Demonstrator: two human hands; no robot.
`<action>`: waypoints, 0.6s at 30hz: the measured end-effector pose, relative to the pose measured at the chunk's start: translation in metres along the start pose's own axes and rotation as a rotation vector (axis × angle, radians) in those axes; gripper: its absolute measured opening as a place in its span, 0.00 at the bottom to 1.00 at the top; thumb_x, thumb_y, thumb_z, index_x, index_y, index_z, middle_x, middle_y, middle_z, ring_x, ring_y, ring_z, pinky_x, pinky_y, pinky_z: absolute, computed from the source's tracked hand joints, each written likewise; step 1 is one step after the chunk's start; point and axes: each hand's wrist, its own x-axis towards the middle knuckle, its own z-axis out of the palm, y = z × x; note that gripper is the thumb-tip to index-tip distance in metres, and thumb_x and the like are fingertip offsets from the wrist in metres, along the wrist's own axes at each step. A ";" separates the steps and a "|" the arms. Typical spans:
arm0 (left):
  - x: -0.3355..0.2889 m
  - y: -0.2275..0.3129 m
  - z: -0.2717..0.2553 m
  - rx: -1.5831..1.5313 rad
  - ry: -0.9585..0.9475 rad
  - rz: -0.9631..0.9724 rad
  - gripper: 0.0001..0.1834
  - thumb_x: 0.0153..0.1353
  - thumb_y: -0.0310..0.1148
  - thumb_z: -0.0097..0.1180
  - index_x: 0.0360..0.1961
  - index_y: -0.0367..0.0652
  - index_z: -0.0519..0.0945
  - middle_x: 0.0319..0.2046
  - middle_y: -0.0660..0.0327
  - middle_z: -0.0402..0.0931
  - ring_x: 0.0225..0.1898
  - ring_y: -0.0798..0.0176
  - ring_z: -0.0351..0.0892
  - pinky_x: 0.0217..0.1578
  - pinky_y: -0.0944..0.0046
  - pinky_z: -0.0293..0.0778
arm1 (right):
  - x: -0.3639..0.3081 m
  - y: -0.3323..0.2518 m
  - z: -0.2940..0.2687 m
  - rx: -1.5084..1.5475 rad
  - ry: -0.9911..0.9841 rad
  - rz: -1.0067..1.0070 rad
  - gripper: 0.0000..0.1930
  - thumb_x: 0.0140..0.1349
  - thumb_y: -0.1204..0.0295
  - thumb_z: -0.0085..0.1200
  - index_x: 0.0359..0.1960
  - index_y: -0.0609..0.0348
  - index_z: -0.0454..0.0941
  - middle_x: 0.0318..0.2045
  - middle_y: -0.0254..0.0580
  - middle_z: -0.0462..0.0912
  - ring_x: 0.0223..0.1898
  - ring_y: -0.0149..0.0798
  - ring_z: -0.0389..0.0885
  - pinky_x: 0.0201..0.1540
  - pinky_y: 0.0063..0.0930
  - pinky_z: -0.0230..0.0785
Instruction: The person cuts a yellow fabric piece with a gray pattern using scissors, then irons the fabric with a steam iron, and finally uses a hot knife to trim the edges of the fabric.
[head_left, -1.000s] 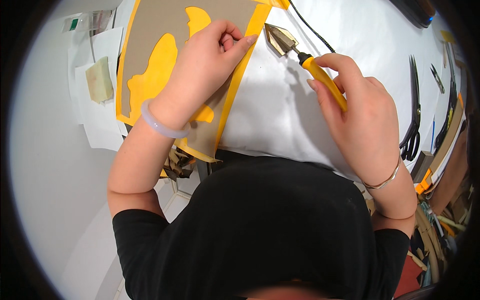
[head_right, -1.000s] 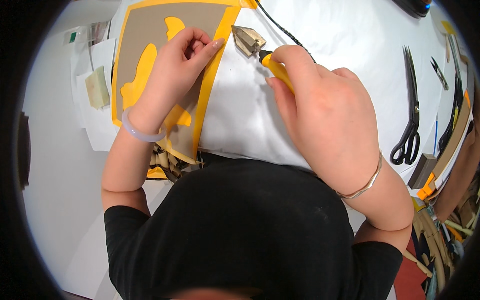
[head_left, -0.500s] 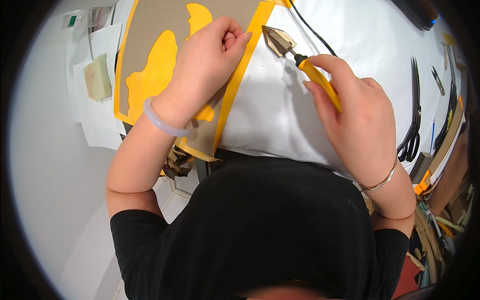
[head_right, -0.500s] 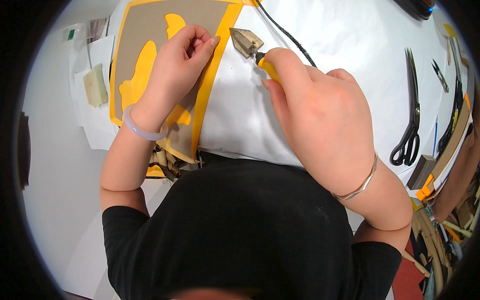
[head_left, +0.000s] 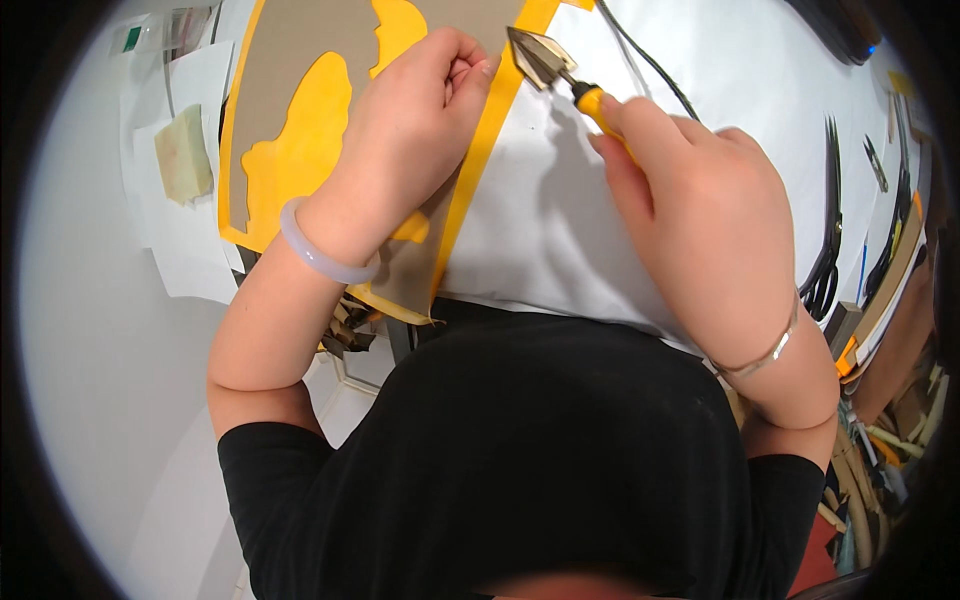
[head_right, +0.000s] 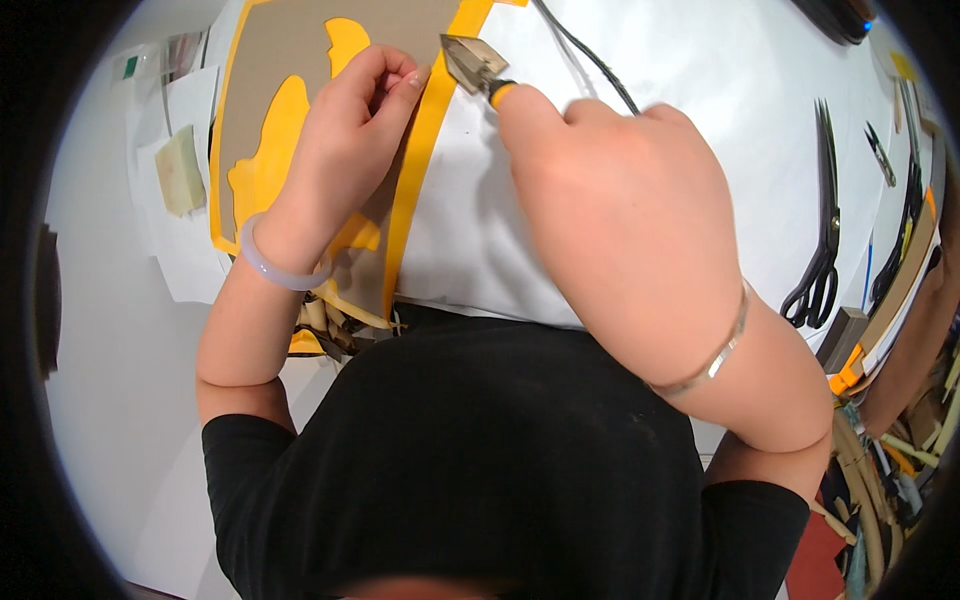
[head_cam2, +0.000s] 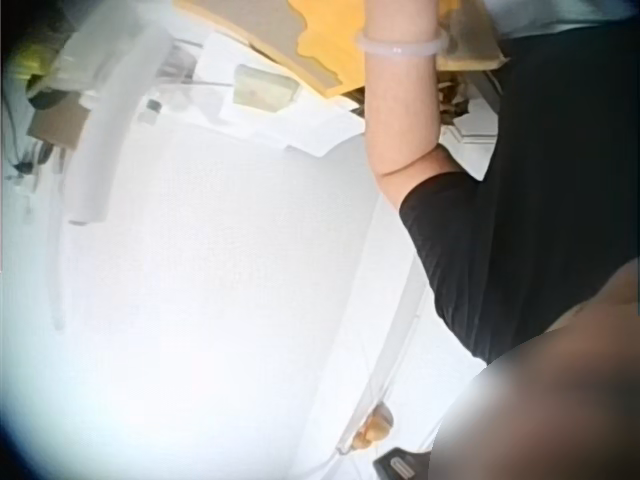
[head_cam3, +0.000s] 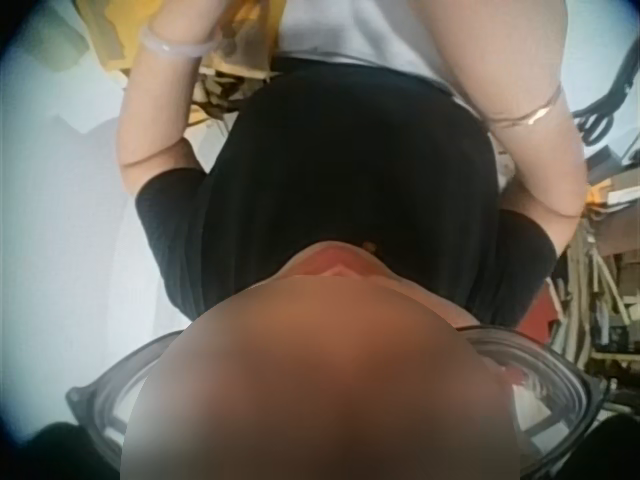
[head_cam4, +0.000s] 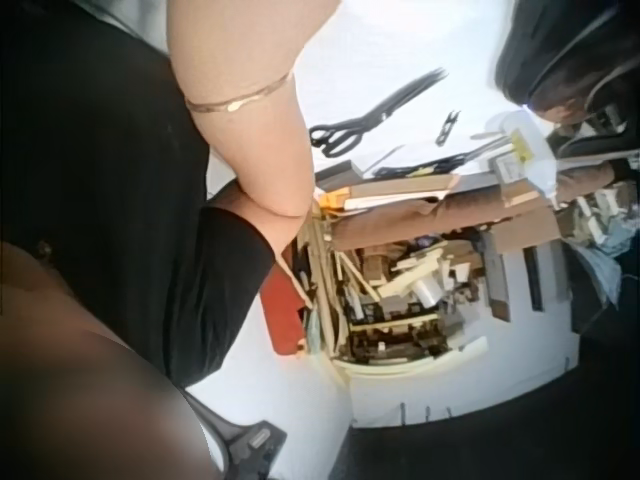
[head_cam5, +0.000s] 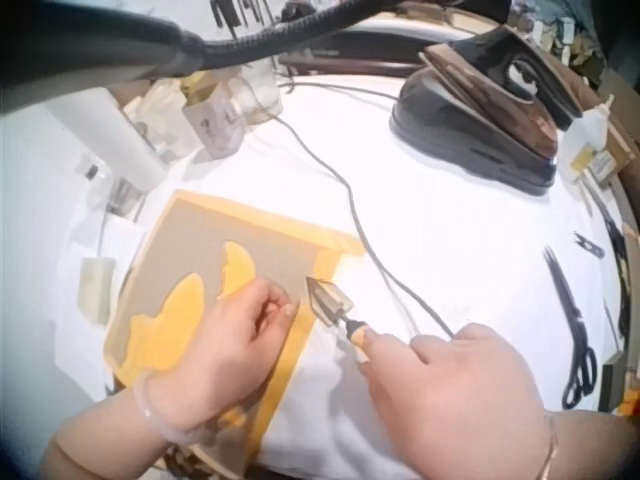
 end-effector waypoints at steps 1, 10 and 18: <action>-0.001 -0.001 0.000 -0.010 0.004 0.023 0.09 0.77 0.32 0.59 0.44 0.36 0.79 0.26 0.67 0.72 0.29 0.73 0.66 0.32 0.69 0.69 | -0.002 0.000 -0.001 -0.013 -0.013 0.000 0.06 0.68 0.71 0.66 0.44 0.55 0.83 0.22 0.37 0.82 0.20 0.45 0.74 0.31 0.35 0.66; -0.021 0.012 -0.010 -0.066 -0.012 0.044 0.11 0.72 0.32 0.65 0.43 0.35 0.78 0.34 0.54 0.79 0.33 0.56 0.78 0.37 0.62 0.78 | 0.019 0.003 0.003 0.004 0.070 -0.010 0.08 0.68 0.69 0.67 0.46 0.53 0.83 0.22 0.40 0.83 0.21 0.46 0.78 0.28 0.36 0.69; -0.034 0.016 -0.009 0.055 -0.011 0.019 0.13 0.71 0.33 0.68 0.44 0.34 0.79 0.32 0.64 0.75 0.33 0.70 0.71 0.38 0.69 0.74 | -0.013 0.018 -0.011 0.087 0.164 0.134 0.28 0.67 0.66 0.71 0.67 0.47 0.76 0.23 0.37 0.85 0.21 0.39 0.80 0.26 0.27 0.69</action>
